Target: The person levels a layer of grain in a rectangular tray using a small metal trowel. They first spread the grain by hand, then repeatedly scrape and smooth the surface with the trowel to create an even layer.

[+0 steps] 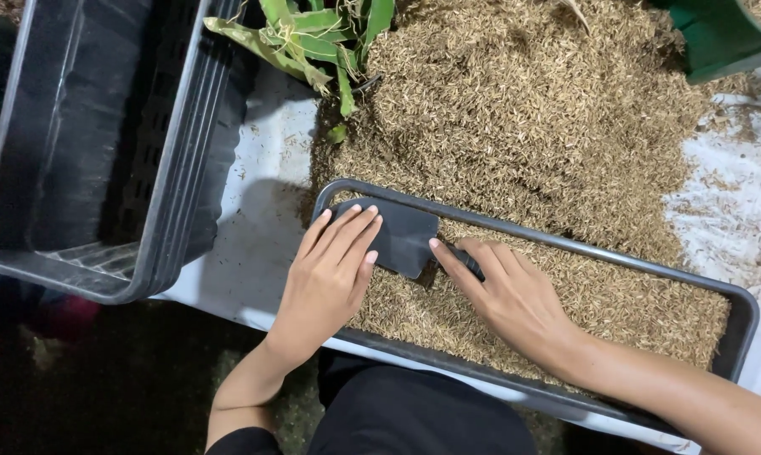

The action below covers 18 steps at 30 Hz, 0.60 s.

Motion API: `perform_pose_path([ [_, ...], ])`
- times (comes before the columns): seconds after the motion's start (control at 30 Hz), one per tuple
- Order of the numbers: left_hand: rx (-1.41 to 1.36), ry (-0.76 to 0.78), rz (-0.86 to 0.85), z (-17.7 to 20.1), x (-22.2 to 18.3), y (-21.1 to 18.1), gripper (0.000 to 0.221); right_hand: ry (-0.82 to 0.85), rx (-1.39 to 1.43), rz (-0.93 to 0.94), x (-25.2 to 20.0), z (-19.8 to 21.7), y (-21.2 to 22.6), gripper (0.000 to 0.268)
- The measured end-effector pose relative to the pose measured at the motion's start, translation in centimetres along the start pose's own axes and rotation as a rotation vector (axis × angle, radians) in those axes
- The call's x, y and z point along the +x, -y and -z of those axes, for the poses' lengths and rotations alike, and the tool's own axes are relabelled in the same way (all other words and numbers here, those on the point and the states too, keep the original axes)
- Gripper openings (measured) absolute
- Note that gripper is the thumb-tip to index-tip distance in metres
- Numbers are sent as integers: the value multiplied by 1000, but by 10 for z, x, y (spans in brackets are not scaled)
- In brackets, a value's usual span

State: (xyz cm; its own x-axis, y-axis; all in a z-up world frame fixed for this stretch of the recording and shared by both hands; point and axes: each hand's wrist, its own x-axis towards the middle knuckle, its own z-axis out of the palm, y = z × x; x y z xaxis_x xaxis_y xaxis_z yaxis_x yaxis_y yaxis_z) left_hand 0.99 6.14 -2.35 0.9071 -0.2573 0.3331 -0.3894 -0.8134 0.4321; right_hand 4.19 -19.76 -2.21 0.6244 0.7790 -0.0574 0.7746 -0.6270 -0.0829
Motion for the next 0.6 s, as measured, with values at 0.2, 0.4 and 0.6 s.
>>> perform_pose_path([
  [0.2,65,-9,-12,-2,1,1,31,-48,-40,-5,-3,-10,0,66],
  [0.4,72,-31,-4,-7,0,1,33,-41,21,-18,-1,-13,1,66],
  [0.6,10,-71,24,-2,-5,-1,33,-9,108,-61,-5,-1,12,73],
])
